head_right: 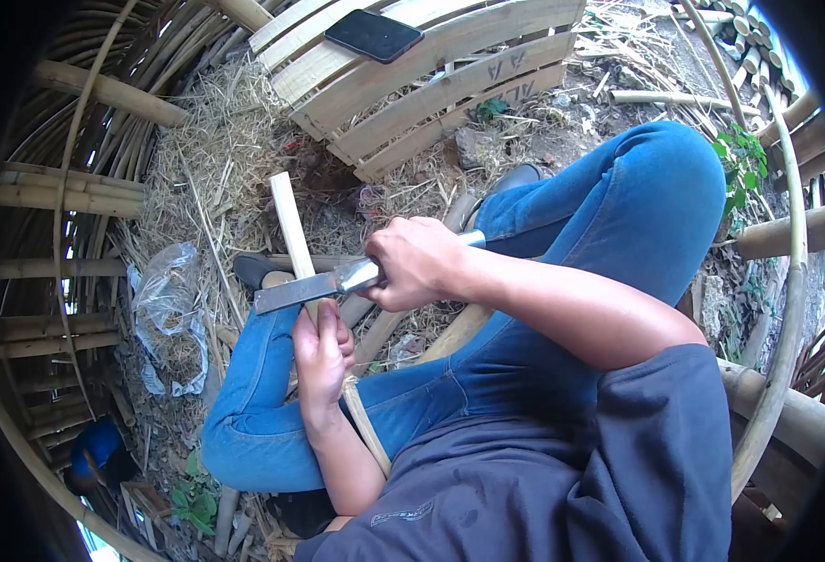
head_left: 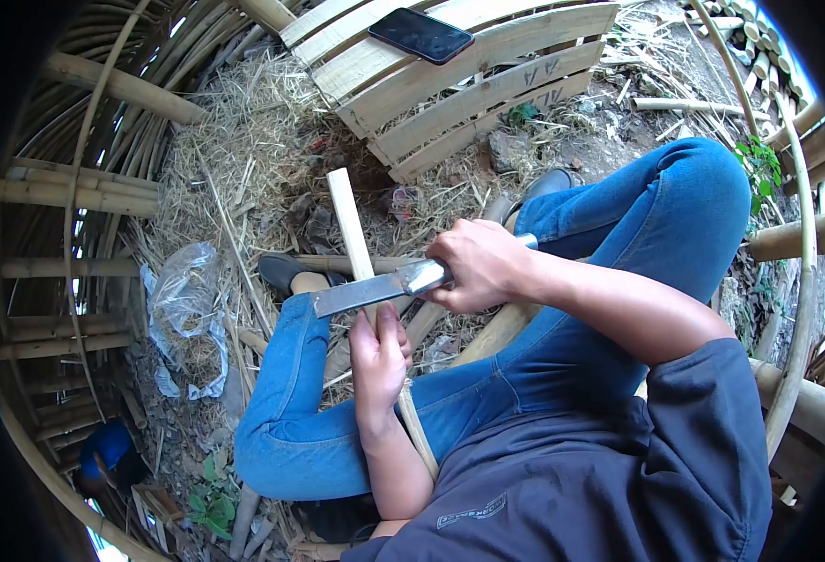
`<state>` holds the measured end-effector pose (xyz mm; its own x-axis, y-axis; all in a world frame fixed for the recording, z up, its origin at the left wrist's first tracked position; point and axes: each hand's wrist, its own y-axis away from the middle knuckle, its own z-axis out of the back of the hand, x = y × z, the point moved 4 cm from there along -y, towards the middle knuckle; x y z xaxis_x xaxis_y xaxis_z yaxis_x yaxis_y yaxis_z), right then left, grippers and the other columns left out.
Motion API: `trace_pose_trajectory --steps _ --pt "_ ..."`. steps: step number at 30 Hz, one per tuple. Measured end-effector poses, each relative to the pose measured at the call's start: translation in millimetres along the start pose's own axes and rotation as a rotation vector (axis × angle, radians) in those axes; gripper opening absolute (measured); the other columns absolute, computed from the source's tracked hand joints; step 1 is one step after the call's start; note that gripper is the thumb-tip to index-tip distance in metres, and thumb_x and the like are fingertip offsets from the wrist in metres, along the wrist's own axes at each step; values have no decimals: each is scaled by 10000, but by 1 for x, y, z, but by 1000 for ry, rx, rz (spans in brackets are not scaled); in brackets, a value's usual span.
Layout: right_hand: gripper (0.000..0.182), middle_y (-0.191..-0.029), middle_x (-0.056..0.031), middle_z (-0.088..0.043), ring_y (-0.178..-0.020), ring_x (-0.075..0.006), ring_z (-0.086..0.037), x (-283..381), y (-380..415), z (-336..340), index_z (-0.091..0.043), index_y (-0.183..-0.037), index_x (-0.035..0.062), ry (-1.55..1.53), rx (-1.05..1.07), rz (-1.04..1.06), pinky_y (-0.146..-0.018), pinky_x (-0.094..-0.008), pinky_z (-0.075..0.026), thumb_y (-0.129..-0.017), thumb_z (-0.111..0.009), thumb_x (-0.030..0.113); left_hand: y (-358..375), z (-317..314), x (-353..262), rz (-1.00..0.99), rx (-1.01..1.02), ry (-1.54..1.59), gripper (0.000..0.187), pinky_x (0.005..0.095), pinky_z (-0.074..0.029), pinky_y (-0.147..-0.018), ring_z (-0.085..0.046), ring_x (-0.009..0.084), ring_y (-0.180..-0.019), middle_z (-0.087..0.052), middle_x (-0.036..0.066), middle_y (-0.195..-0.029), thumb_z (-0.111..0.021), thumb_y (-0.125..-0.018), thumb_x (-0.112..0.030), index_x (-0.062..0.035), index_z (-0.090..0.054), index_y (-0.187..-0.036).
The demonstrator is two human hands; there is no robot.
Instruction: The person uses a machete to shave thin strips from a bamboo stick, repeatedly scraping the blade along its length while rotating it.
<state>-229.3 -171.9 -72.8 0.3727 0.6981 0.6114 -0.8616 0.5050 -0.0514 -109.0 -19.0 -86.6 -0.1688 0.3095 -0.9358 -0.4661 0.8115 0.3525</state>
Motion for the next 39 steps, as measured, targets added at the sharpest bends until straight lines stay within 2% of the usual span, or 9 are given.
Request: trace_pose_trajectory --steps 6,7,16,25,27,29,34,37,39 --pt "209 -666 -204 -668 -675 -401 -690 -7 -6 -14 -689 -710 31 146 33 -14 -660 -483 -569 -659 -724 230 -7 1 7 -263 -104 -281 251 274 -332 -418 -418 55 -450 -472 -23 -592 -520 -1065 -229 9 -584 -1116" --pt "199 -668 -206 -670 -672 -401 -692 -8 -6 -16 -691 -706 32 147 25 -19 -659 -482 -570 -654 -723 222 -5 5 10 -141 -157 -291 281 331 -373 -460 -490 102 -479 -513 29 -593 -520 -1058 -219 32 -608 -1150" --pt "156 -648 -199 -668 -638 -390 -694 -16 -9 -17 -703 -669 51 224 -51 -52 -631 -466 -568 -640 -731 201 -12 2 15 -320 -263 -694 243 514 -434 -626 -585 492 -674 -600 291 -713 -480 -1033 -119 65 -625 -1099" --pt "127 -628 -186 -656 -622 -385 -685 -24 -10 -15 -698 -656 72 247 -83 -21 -622 -467 -562 -643 -713 197 -3 -4 6 -273 -210 -747 267 532 -456 -684 -611 524 -792 -640 316 -802 -474 -1039 -133 74 -637 -1087" --pt "126 -624 -187 -653 -622 -389 -683 -25 -10 -16 -696 -660 71 237 -85 -19 -621 -470 -560 -643 -712 194 -6 -3 11 -442 -234 -771 292 464 -430 -570 -562 351 -573 -562 185 -624 -465 -1055 -175 57 -621 -972" --pt "128 -621 -188 -650 -621 -391 -680 -25 -10 -17 -696 -668 69 226 -73 -13 -620 -473 -558 -644 -711 194 -6 0 18 -514 -248 -784 320 430 -416 -513 -538 264 -466 -524 121 -536 -459 -1063 -193 49 -614 -921" --pt "123 -652 -200 -667 -645 -387 -697 -21 -9 -12 -711 -676 54 247 -62 -14 -641 -463 -574 -648 -695 173 3 -6 5 -499 -248 -755 291 431 -413 -512 -540 265 -476 -532 124 -554 -456 -1059 -173 50 -608 -949" --pt "112 -662 -202 -667 -665 -392 -695 -25 -11 -9 -704 -686 59 228 -101 -69 -653 -478 -566 -650 -689 164 7 -8 -2 -368 -228 -695 280 523 -451 -644 -613 516 -766 -631 308 -780 -461 -1058 -179 52 -618 -1047" --pt "110 -670 -207 -663 -683 -401 -689 -37 -15 0 -699 -706 62 227 -184 -137 -676 -493 -562 -646 -679 152 9 -5 -1 -315 -240 -719 281 529 -417 -599 -590 507 -695 -596 290 -714 -455 -1064 -193 41 -572 -961"
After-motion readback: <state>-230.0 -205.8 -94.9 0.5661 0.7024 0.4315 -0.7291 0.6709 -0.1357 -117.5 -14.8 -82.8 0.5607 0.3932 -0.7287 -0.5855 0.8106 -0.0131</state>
